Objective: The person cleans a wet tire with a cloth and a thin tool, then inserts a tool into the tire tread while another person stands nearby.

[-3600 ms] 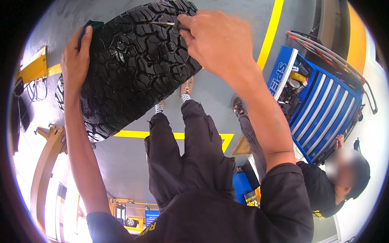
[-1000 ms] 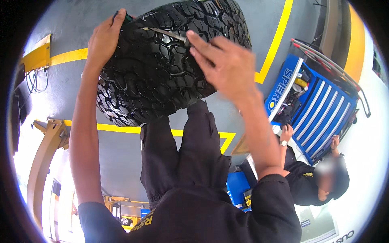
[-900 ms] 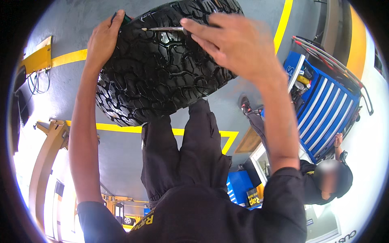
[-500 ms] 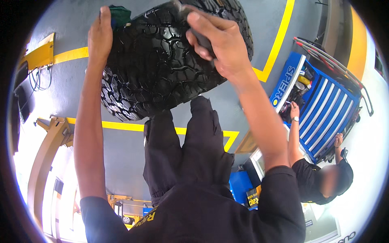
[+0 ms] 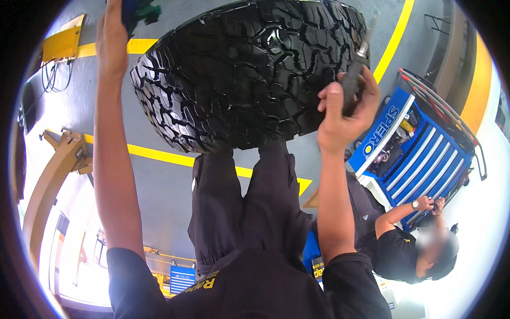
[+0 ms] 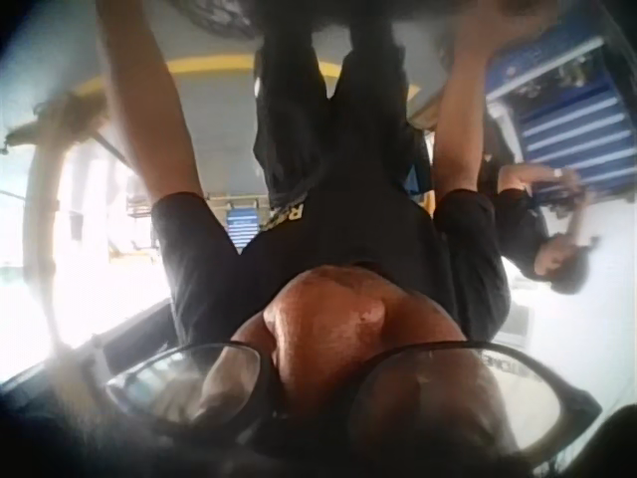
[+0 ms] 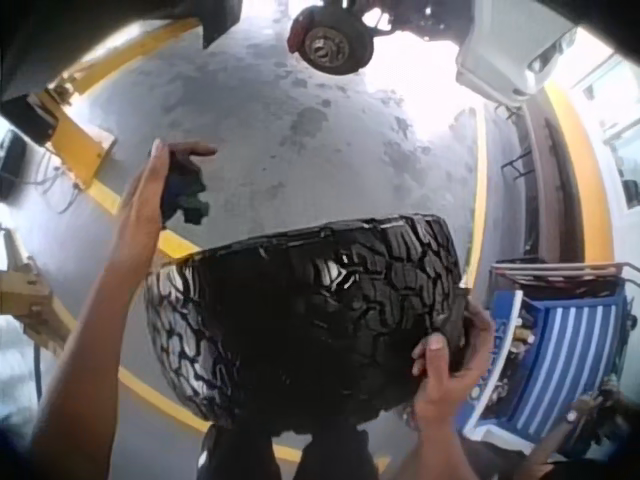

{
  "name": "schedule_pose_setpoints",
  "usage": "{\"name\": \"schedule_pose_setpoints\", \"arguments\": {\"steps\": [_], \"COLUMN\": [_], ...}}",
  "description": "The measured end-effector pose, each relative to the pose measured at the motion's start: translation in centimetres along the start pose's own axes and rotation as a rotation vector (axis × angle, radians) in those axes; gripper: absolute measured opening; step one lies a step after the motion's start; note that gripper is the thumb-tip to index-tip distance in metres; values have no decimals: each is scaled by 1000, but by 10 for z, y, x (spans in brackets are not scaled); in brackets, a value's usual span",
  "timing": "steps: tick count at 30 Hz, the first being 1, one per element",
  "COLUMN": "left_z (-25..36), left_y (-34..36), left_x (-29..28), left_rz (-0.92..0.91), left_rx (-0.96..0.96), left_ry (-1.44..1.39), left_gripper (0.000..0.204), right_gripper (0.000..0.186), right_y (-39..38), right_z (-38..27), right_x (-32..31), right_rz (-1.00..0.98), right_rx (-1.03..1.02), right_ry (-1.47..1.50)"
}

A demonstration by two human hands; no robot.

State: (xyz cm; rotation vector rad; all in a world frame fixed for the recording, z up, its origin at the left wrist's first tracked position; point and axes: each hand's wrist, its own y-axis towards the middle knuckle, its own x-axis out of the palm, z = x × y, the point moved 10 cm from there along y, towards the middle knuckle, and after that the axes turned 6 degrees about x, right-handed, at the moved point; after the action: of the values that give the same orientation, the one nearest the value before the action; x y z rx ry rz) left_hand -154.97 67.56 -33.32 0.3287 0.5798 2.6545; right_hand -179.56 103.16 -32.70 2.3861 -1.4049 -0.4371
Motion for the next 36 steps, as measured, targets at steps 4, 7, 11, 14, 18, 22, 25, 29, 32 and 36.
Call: {"name": "schedule_pose_setpoints", "arguments": {"steps": [4,7,11,14,18,22,25,29,32,36], "left_z": [-50,-68,-70,-73,-130,-180,-224,-207,-216,-252], "left_y": [-13,-45,-43,-38,-22,8,21,8,3,-4], "left_x": [-53,-24,-6,-9,-1,13,2,8,19,14], "left_rz": [-255,-366,-464,-435,-632,-831,-743,-856,-943,-844], "left_rx": [157,-22,-220,-219,-467,-449,-598,-368,-409,-754], "left_ry": [560,482,215,253,25,164,-59,8,-58,-245], "left_gripper": [66,66,68,66,62,61,57,51,50,50], "right_gripper": [51,50,46,45,41,42,33,25,30,30], "right_y": [4,6,18,22,35,32,-20,-153,-195,-183], "right_z": [5,11,12,21,22,19,33,62,90,111], "right_x": [5,-3,-12,-15,-20,-22,-26,-23,7,50], "right_rz": [38,55,101,125,175,307,625,882,972,1001], "right_rx": [-15,-30,-93,-109,-154,-175,-63,216,290,327], "right_ry": [14,-25,-46,-55,-121,-181,185,74,125,389]}}
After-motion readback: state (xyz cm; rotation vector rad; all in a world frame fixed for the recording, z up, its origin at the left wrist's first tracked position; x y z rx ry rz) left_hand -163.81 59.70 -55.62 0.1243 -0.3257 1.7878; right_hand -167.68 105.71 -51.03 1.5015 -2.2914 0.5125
